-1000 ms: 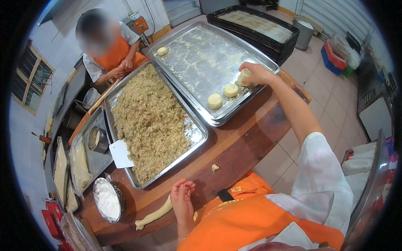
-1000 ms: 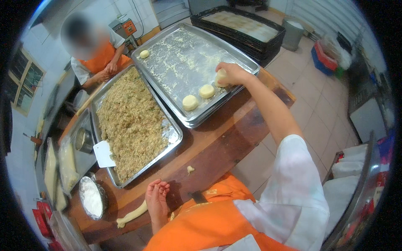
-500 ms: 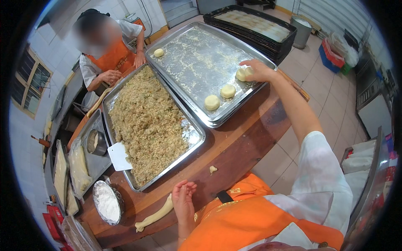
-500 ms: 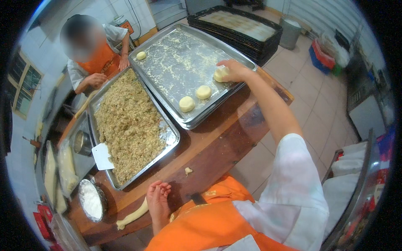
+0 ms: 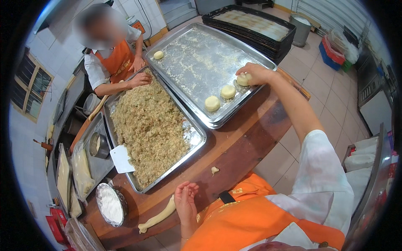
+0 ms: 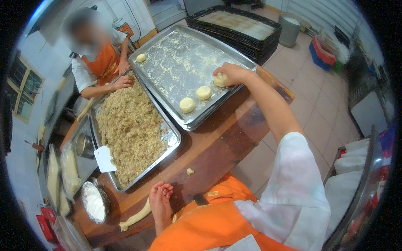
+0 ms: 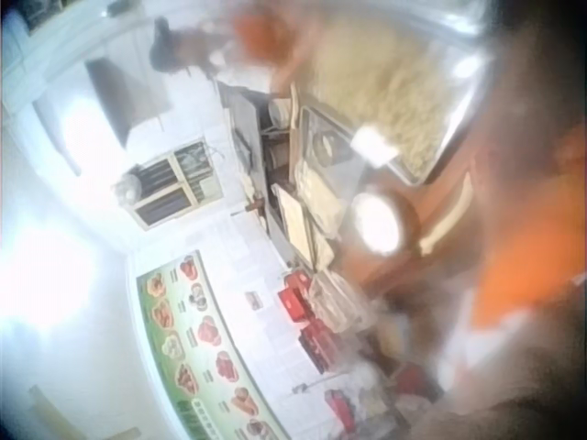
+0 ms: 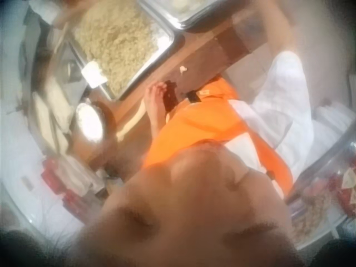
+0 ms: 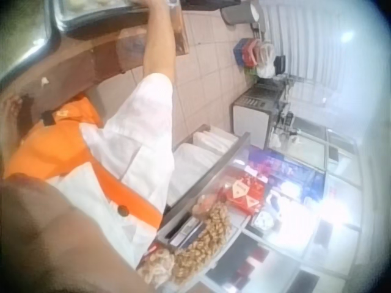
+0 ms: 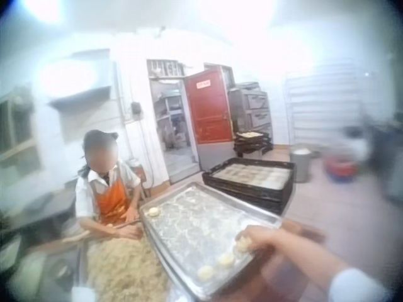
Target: The person prepares dough buns by flattening pieces of dough, filling them with a mixture from a tray, sealing them, and placing the finished buns onto a large metal tray.
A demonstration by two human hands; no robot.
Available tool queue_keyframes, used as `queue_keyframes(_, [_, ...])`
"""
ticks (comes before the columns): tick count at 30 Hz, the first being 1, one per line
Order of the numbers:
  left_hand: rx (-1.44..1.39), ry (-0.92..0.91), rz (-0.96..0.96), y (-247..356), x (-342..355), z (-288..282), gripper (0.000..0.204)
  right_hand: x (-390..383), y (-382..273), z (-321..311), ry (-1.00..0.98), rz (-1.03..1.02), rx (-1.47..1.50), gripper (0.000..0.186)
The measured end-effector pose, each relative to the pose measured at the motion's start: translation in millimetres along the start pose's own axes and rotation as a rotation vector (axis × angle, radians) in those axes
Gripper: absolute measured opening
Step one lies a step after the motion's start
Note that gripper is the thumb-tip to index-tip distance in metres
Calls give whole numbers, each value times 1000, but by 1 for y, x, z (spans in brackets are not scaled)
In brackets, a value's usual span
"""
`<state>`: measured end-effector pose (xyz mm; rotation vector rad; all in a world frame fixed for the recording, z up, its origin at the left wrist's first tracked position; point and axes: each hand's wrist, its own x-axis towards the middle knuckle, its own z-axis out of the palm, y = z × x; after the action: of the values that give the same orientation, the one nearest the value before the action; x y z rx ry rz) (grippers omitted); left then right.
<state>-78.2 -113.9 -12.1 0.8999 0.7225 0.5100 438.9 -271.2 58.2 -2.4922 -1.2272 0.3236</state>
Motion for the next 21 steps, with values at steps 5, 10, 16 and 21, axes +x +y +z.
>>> queue_keyframes(5, [8, 2, -1, -3, 1, -3, 17, 3, 38, -25, 161, 199, 369, 53])
queue_keyframes(10, [4, 13, -6, -5, -1, -4, 18, 9, 41, -22, 245, 188, -128, 50])
queue_keyframes(16, [-16, -2, -7, -3, 2, 0, 18, 15, 68, -4, 72, 140, -221, 58])
queue_keyframes(21, [0, -17, -7, -3, 5, -9, 18, 9, 63, -5, 85, 83, -162, 52])
